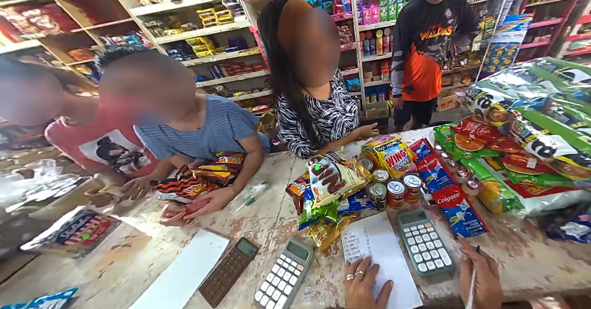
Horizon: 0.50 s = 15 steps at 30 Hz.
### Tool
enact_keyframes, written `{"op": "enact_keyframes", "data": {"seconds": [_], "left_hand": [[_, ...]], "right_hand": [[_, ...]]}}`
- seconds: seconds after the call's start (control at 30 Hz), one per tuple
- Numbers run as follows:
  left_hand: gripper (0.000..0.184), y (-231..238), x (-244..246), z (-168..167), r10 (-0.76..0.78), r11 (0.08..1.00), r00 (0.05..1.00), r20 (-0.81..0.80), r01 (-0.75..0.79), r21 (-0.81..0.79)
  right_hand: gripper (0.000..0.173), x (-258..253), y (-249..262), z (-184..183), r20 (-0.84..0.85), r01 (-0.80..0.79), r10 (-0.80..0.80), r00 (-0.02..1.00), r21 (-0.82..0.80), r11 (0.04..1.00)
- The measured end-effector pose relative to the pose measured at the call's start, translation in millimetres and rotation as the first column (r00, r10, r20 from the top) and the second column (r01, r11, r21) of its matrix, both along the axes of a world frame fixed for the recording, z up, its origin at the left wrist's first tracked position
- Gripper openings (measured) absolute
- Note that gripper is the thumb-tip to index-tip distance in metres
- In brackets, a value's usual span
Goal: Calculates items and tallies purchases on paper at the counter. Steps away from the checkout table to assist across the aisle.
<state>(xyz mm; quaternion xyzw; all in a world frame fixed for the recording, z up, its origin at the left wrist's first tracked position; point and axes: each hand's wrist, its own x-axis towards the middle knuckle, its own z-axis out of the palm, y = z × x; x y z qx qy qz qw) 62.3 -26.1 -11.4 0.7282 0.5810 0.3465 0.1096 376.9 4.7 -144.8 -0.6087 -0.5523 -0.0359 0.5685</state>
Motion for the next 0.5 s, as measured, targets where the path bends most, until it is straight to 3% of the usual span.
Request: {"op": "enact_keyframes", "data": {"seconds": [0.33,0.4,0.5], "left_hand": [[0.038,8,-5,-19,0.013,0.999,0.999,-0.037,-0.012,0.032],[0.039,12,-8,-25,-0.001,0.996,0.998,-0.056,0.006,0.084],[0.041,7,-5,-7,-0.041,0.999,0.997,-0.066,0.042,0.019]], "right_hand": [[0.030,0,6,-6,-0.021,0.046,-0.046,0.999,0.023,0.999],[0.032,1,5,5,-0.004,0.057,-0.057,0.998,-0.003,0.998],[0.031,4,-3,29,0.030,0.066,-0.064,0.997,-0.067,0.996]]}}
